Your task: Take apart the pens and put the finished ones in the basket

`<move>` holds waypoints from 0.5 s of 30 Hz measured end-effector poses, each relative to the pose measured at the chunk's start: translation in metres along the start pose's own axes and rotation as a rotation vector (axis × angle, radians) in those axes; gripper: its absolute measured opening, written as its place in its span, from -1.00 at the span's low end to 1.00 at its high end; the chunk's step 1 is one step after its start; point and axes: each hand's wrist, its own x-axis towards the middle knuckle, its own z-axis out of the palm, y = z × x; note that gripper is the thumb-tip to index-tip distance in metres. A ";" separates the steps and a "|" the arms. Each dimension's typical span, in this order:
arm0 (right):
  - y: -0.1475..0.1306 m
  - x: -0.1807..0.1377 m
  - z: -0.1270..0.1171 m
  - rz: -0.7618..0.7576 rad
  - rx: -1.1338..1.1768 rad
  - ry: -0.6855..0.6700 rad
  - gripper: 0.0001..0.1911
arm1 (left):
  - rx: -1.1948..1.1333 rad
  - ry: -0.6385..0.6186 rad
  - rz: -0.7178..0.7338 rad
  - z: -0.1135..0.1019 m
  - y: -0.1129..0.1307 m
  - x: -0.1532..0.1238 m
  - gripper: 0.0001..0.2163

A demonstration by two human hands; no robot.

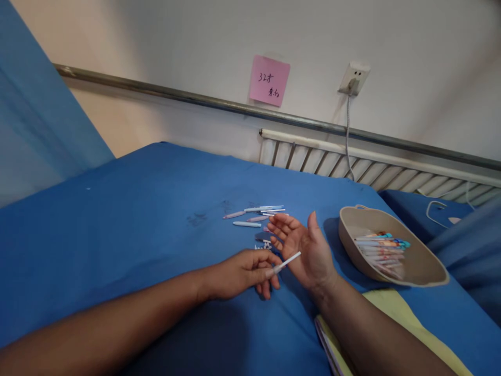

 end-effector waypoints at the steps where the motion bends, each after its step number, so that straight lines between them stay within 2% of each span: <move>1: -0.001 0.000 0.001 0.010 0.026 -0.010 -0.34 | -0.027 -0.014 0.006 0.000 -0.001 0.000 -0.67; 5: -0.004 0.000 -0.002 0.025 0.029 -0.027 -0.31 | -0.108 0.018 0.028 -0.005 -0.001 -0.001 -0.70; 8: -0.009 0.005 -0.012 -0.040 -0.071 0.044 -0.40 | -0.167 0.102 0.047 -0.015 0.001 -0.003 -0.74; 11: -0.017 0.013 -0.029 -0.209 -0.327 0.216 -0.64 | -0.220 0.232 0.089 -0.031 0.004 -0.005 -0.76; 15: -0.025 0.023 -0.050 -0.316 -0.702 0.348 -0.69 | -0.266 0.366 0.112 -0.051 0.005 -0.003 -0.75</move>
